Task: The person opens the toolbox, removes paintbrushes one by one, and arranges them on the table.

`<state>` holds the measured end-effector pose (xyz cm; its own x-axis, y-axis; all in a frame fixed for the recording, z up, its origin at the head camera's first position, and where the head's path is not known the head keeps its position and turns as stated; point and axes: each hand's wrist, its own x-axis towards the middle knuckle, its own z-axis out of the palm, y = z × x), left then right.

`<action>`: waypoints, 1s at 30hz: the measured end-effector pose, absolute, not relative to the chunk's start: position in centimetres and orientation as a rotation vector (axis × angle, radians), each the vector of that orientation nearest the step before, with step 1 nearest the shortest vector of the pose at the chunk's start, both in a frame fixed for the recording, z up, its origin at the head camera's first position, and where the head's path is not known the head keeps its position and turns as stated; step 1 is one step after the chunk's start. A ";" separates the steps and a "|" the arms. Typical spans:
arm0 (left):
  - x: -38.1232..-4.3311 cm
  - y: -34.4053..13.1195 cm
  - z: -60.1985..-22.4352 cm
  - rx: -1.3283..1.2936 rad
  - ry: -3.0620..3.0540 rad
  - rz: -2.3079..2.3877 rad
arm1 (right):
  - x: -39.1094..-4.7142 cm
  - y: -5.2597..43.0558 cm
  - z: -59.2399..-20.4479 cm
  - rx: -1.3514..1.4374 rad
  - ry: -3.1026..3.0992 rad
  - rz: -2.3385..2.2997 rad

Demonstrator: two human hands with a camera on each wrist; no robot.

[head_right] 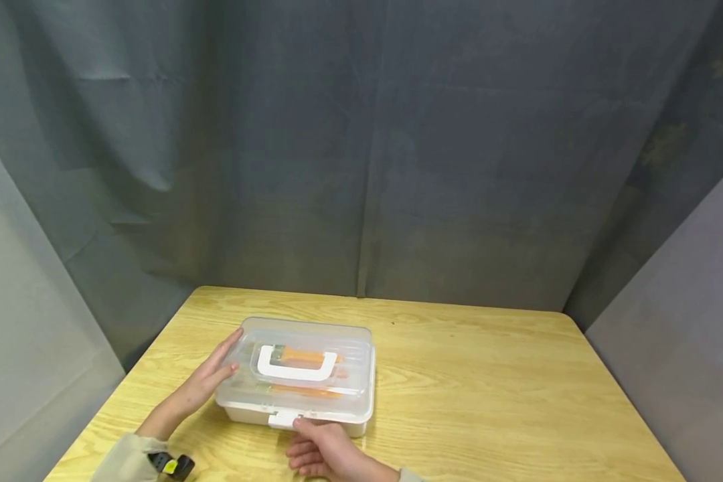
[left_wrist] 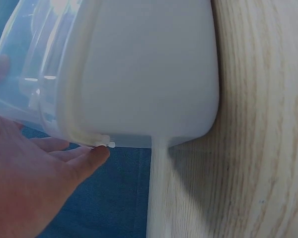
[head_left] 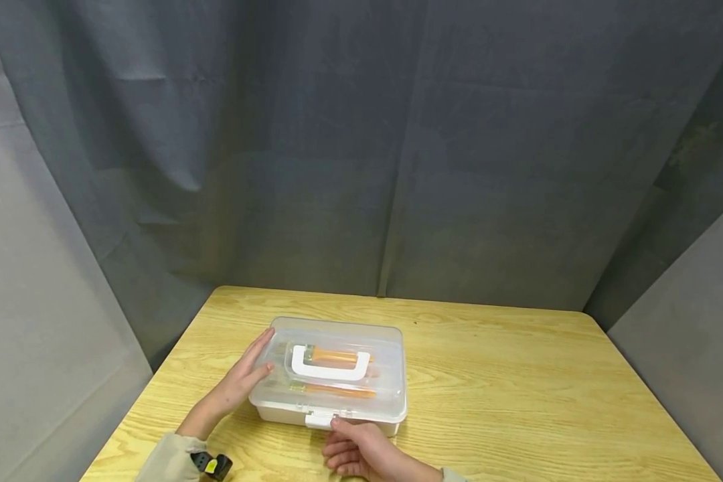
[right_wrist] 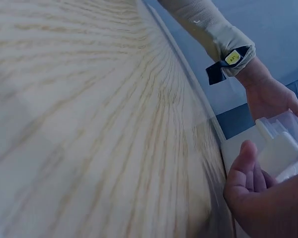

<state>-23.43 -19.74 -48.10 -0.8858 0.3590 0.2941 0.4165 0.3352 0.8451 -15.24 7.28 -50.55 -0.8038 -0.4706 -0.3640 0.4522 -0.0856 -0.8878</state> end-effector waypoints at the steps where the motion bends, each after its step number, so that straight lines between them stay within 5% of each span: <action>1: -23.5 -19.7 -48.1 -0.734 -2.521 -1.616 | -15.3 7.3 -50.6 -0.034 1.588 -1.950; 19: -23.7 -19.8 -48.3 -0.723 -2.514 -1.616 | -15.2 8.0 -51.4 -0.167 1.834 -1.887; 30: -23.4 -19.6 -48.2 -0.729 -2.521 -1.604 | -14.3 12.3 -46.5 -0.861 2.240 -1.559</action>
